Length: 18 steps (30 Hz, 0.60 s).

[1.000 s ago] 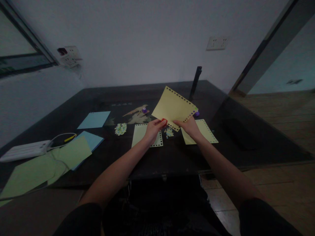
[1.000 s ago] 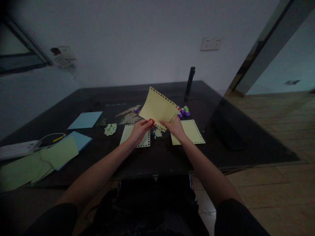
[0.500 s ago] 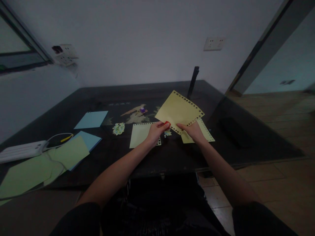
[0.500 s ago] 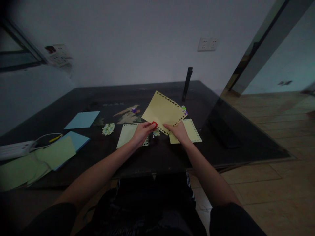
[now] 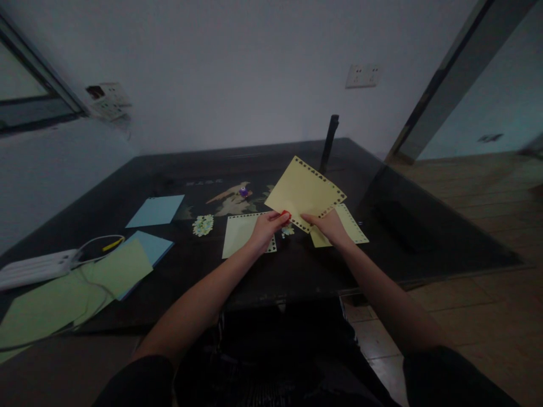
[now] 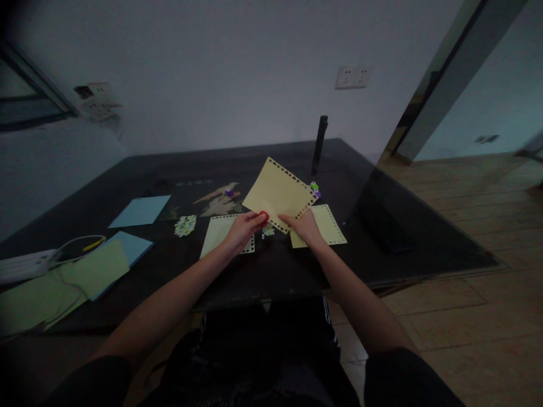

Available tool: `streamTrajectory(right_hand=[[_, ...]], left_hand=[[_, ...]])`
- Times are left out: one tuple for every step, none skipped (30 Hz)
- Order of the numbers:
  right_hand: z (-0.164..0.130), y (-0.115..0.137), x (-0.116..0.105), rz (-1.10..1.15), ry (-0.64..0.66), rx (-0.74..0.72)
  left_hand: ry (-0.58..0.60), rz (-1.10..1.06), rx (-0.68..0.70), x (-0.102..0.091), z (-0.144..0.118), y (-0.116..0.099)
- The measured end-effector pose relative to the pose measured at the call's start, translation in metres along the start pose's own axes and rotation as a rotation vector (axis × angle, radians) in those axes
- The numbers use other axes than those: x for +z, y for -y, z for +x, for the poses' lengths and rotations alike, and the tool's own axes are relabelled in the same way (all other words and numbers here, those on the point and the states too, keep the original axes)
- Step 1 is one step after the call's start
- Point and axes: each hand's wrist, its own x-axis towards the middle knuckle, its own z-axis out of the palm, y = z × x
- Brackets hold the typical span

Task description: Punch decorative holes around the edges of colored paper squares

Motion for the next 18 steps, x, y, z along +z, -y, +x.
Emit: streamTrajectory(right_hand=[[-0.0001,-0.0007,0.0001,0.006,0.004,0.001],[-0.0001,-0.0013,0.0,0.012,0.008,0.0],[-0.0001,-0.0017,-0.0001,0.017,0.012,0.001],[-0.0001,-0.002,-0.0003,0.019,0.016,0.0],[0.0,-0.002,-0.0005,0.02,0.017,-0.003],[0.0001,-0.0019,-0.0007,0.02,0.016,-0.006],[0.0002,-0.0016,-0.0008,0.021,0.015,-0.008],[0.0004,-0.0014,-0.0009,0.022,0.016,-0.008],[0.0006,-0.0012,-0.0009,0.026,0.021,-0.006],[0.0008,-0.0013,-0.0009,0.031,0.025,-0.005],[0.0011,-0.0015,-0.0008,0.035,0.026,-0.005],[0.0013,-0.0019,-0.0007,0.034,0.021,-0.006],[0.0014,-0.0025,-0.0007,0.032,0.013,-0.009],[0.0016,-0.0031,-0.0007,0.029,0.004,-0.012],[0.0017,-0.0036,-0.0008,0.027,-0.003,-0.014],[0.0017,-0.0039,-0.0008,0.027,-0.009,-0.012],[0.0017,-0.0039,-0.0009,0.029,-0.012,-0.011],[0.0016,-0.0035,-0.001,0.031,-0.017,-0.009]], left_hand=[[0.007,0.0,-0.003,-0.0007,0.0003,0.0],[0.012,0.0,-0.006,-0.0015,0.0006,0.0],[0.017,-0.003,-0.01,-0.0021,0.0008,0.0],[0.021,-0.007,-0.014,-0.0027,0.0011,-0.0001],[0.026,-0.012,-0.02,-0.0031,0.0012,-0.0003],[0.033,-0.017,-0.025,-0.0034,0.0013,-0.0007],[0.041,-0.022,-0.03,-0.0036,0.0013,-0.0012],[0.049,-0.027,-0.035,-0.0037,0.0012,-0.0018],[0.056,-0.032,-0.039,-0.0036,0.001,-0.0025],[0.06,-0.039,-0.041,-0.0033,0.0007,-0.0033],[0.063,-0.046,-0.043,-0.003,0.0004,-0.004],[0.066,-0.052,-0.045,-0.0027,0.0,-0.0047],[0.068,-0.058,-0.048,-0.0023,-0.0003,-0.0053],[0.07,-0.062,-0.052,-0.0021,-0.0006,-0.0057],[0.072,-0.064,-0.057,-0.002,-0.0009,-0.0059],[0.075,-0.064,-0.061,-0.002,-0.001,-0.0059],[0.08,-0.065,-0.063,-0.0022,-0.001,-0.0058],[0.085,-0.067,-0.064,-0.0025,-0.0009,-0.0055]])
